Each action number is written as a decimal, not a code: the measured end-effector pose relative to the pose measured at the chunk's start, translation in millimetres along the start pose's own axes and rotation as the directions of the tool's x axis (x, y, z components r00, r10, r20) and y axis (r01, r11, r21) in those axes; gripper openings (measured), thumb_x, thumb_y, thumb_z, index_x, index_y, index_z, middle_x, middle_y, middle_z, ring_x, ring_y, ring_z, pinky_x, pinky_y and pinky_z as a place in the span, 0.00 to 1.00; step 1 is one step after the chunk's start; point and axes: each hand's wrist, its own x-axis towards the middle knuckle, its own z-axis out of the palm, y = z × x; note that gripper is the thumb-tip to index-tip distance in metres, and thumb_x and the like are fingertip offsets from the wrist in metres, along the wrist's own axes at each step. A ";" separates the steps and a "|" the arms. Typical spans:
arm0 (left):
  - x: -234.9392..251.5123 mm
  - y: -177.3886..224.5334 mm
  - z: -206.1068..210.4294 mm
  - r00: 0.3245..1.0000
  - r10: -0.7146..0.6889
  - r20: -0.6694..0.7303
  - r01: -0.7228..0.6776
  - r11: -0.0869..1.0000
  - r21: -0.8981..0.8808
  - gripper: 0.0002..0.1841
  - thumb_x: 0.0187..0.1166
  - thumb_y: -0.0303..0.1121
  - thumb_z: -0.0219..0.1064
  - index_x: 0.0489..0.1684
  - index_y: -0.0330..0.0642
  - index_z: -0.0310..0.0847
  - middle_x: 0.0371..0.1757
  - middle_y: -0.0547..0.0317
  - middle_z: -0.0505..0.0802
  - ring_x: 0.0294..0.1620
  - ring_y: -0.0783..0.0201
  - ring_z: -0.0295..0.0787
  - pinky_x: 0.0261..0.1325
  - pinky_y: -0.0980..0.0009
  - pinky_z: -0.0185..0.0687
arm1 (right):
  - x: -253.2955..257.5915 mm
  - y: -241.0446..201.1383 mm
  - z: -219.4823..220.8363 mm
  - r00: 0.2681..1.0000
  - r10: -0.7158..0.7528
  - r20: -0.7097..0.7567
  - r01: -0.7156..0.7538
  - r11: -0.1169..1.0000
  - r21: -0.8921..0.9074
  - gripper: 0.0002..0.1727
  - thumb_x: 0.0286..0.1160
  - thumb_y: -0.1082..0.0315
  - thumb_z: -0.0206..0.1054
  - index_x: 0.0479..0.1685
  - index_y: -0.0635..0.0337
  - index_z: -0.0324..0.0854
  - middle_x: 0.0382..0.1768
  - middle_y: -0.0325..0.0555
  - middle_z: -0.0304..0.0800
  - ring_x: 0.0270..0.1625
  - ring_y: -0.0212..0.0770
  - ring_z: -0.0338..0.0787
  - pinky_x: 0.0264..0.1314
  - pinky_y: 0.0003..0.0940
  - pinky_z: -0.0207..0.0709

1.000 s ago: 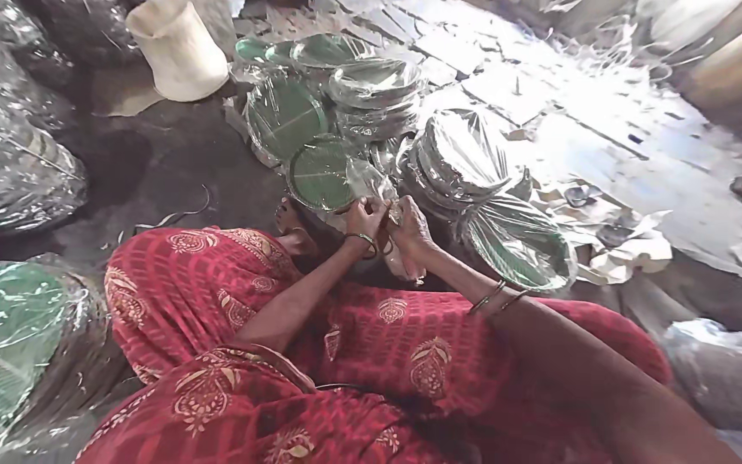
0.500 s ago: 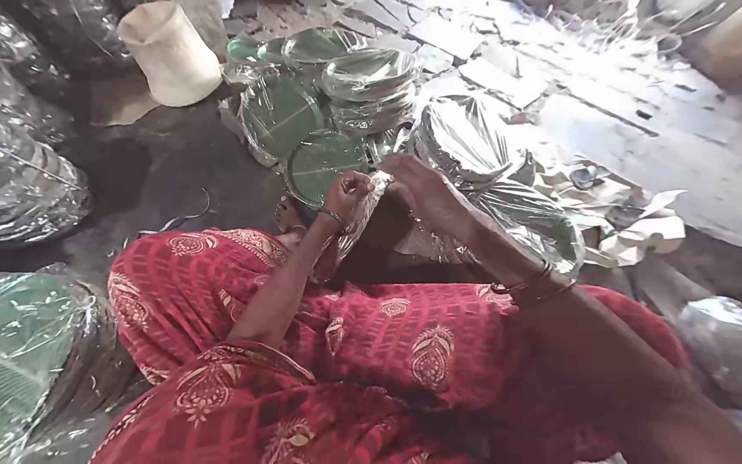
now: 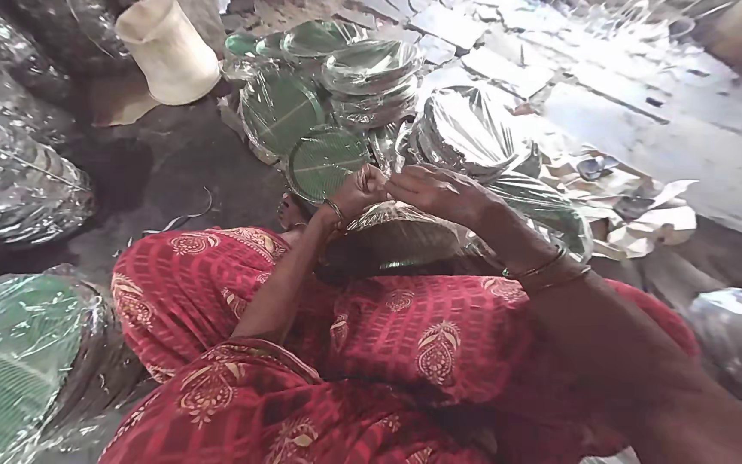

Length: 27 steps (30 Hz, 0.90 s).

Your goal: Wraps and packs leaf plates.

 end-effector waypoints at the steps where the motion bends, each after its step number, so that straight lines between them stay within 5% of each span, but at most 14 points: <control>1: -0.1 0.7 -1.0 1.000 -0.022 -0.003 0.022 0.999 0.030 0.19 0.68 0.14 0.71 0.50 0.38 0.69 0.32 0.66 0.88 0.35 0.74 0.87 0.47 0.74 0.86 | -1.7 1.2 -0.8 1.000 -0.025 0.012 0.025 1.000 -0.002 0.14 0.86 0.80 0.53 0.61 0.69 0.81 0.52 0.61 0.89 0.56 0.60 0.89 0.63 0.50 0.82; 4: -2.4 2.3 -16.9 0.992 -0.119 0.043 0.110 0.978 0.177 0.31 0.72 0.21 0.73 0.73 0.27 0.62 0.54 0.49 0.92 0.51 0.66 0.92 0.60 0.68 0.87 | -7.7 1.3 2.7 0.997 -0.058 0.056 0.056 0.998 0.038 0.11 0.84 0.81 0.52 0.49 0.69 0.81 0.42 0.60 0.87 0.49 0.61 0.89 0.58 0.52 0.82; 6: -4.3 -5.5 -36.0 0.987 -0.152 0.052 0.128 0.940 0.315 0.29 0.79 0.30 0.70 0.77 0.26 0.65 0.66 0.43 0.89 0.63 0.62 0.89 0.69 0.65 0.83 | -15.5 1.5 12.2 0.997 -0.063 0.046 0.062 0.998 0.023 0.10 0.83 0.82 0.54 0.46 0.70 0.82 0.39 0.60 0.86 0.47 0.61 0.88 0.55 0.53 0.81; 13: -6.3 -3.4 -51.1 0.977 -0.213 0.013 0.172 0.823 0.541 0.21 0.88 0.39 0.63 0.70 0.32 0.79 0.65 0.43 0.89 0.63 0.59 0.88 0.71 0.59 0.81 | -5.3 -6.4 2.1 0.989 0.108 0.101 -0.100 0.992 -0.078 0.10 0.75 0.84 0.60 0.50 0.68 0.81 0.44 0.60 0.85 0.51 0.63 0.87 0.52 0.55 0.78; 16: -5.0 -11.4 -53.6 0.982 -0.189 0.008 0.137 0.738 0.660 0.23 0.91 0.45 0.56 0.69 0.36 0.82 0.63 0.43 0.91 0.65 0.52 0.88 0.75 0.48 0.77 | -3.1 -5.6 -1.3 0.986 0.109 0.123 -0.103 0.993 -0.058 0.08 0.77 0.84 0.60 0.48 0.67 0.81 0.44 0.59 0.85 0.52 0.62 0.86 0.52 0.55 0.78; 20: -6.9 -20.1 -53.2 0.985 -0.170 0.039 0.090 0.688 0.720 0.21 0.90 0.43 0.59 0.66 0.36 0.85 0.66 0.44 0.91 0.71 0.51 0.86 0.80 0.48 0.72 | -8.7 -4.5 -0.1 0.976 0.071 0.208 -0.067 0.997 -0.024 0.09 0.80 0.81 0.61 0.52 0.65 0.82 0.47 0.58 0.85 0.55 0.61 0.86 0.56 0.55 0.79; 27: -10.4 -25.8 -52.6 0.967 -0.256 0.006 0.194 0.746 0.637 0.19 0.89 0.39 0.63 0.67 0.34 0.83 0.66 0.42 0.90 0.69 0.51 0.87 0.78 0.51 0.76 | -7.9 -6.9 1.1 0.986 0.003 0.169 -0.008 1.000 0.026 0.09 0.74 0.85 0.63 0.43 0.65 0.87 0.41 0.56 0.87 0.50 0.60 0.87 0.54 0.55 0.78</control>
